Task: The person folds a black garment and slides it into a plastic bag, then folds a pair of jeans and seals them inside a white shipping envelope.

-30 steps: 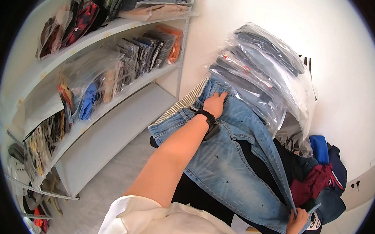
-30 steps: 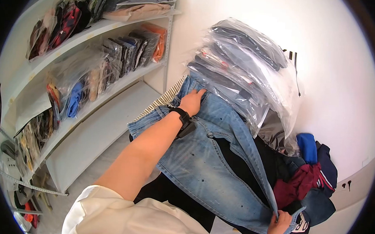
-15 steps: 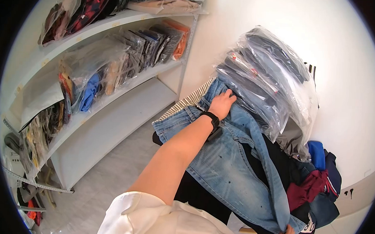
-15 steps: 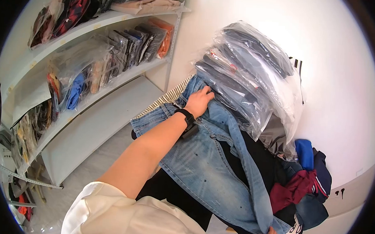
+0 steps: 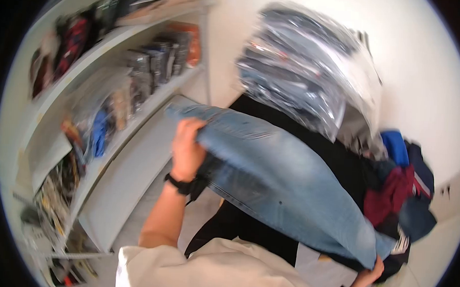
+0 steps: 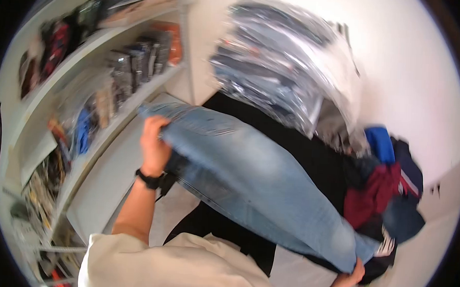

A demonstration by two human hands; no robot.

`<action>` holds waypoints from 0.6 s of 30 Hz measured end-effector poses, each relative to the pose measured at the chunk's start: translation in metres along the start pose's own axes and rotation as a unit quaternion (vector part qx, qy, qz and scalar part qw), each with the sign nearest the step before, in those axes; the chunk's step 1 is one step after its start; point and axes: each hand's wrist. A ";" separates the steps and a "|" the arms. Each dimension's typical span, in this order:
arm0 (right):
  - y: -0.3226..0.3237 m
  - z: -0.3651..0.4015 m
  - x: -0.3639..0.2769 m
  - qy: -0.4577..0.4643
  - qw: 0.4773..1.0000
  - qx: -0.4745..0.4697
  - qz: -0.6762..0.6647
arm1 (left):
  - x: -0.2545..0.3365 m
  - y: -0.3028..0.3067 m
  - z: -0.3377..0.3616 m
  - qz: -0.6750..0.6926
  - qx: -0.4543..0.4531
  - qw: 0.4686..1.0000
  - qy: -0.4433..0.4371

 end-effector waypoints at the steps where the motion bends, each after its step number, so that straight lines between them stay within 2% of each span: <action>1: -0.004 0.004 -0.004 -0.033 0.998 -0.055 0.015 | -0.004 0.004 0.024 -0.030 -0.021 0.999 0.009; 2: -0.012 0.015 0.002 -0.012 0.996 -0.069 0.048 | -0.008 0.007 0.047 -0.011 -0.111 0.991 0.069; 3: -0.018 0.025 -0.001 -0.045 0.994 -0.087 0.054 | -0.014 0.008 0.066 0.001 -0.173 0.981 0.089; 6: -0.025 0.033 -0.012 -0.083 0.993 -0.048 0.071 | 0.006 0.014 0.081 -0.029 -0.131 0.989 0.063; 7: -0.025 0.035 -0.012 -0.085 0.992 -0.035 0.092 | 0.005 0.014 0.086 -0.019 -0.145 0.988 0.052; 8: -0.032 0.041 -0.005 -0.099 0.990 -0.036 0.098 | 0.000 0.013 0.092 0.138 -0.085 0.968 0.192; 9: -0.042 0.049 0.004 -0.153 0.986 0.002 0.064 | -0.005 0.014 0.096 0.287 -0.024 0.900 0.326; 10: -0.049 0.057 0.015 -0.208 0.976 0.046 0.035 | -0.009 0.013 0.100 0.300 -0.038 0.898 0.319; 11: -0.055 0.067 0.022 -0.227 0.971 0.055 0.052 | -0.012 0.009 0.103 0.345 0.018 0.878 0.331; 12: -0.061 0.077 0.024 -0.315 0.944 0.063 -0.077 | -0.016 0.005 0.107 0.390 0.072 0.850 0.346; 13: -0.062 0.083 0.023 -0.390 0.893 0.078 -0.207 | -0.014 0.009 0.104 0.450 0.033 0.806 0.382; 14: -0.053 0.080 0.010 -0.431 0.804 0.114 -0.394 | -0.018 0.017 0.101 0.503 -0.008 0.756 0.418; 15: -0.044 0.075 -0.004 -0.441 0.680 0.149 -0.567 | -0.045 0.014 0.110 0.550 -0.036 0.723 0.416; 17: -0.031 0.066 -0.018 -0.353 0.529 0.151 -0.756 | -0.052 0.016 0.104 0.545 -0.058 0.690 0.472; 18: -0.024 0.056 -0.027 -0.355 0.530 0.163 -0.753 | -0.045 0.016 0.096 0.550 -0.069 0.688 0.469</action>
Point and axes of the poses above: each hand's wrist, its own z-axis away from the middle knuckle, its own y-axis out of the back of the hand, x = y × z, and after that the axes turned 13 degrees about -x, right-handed
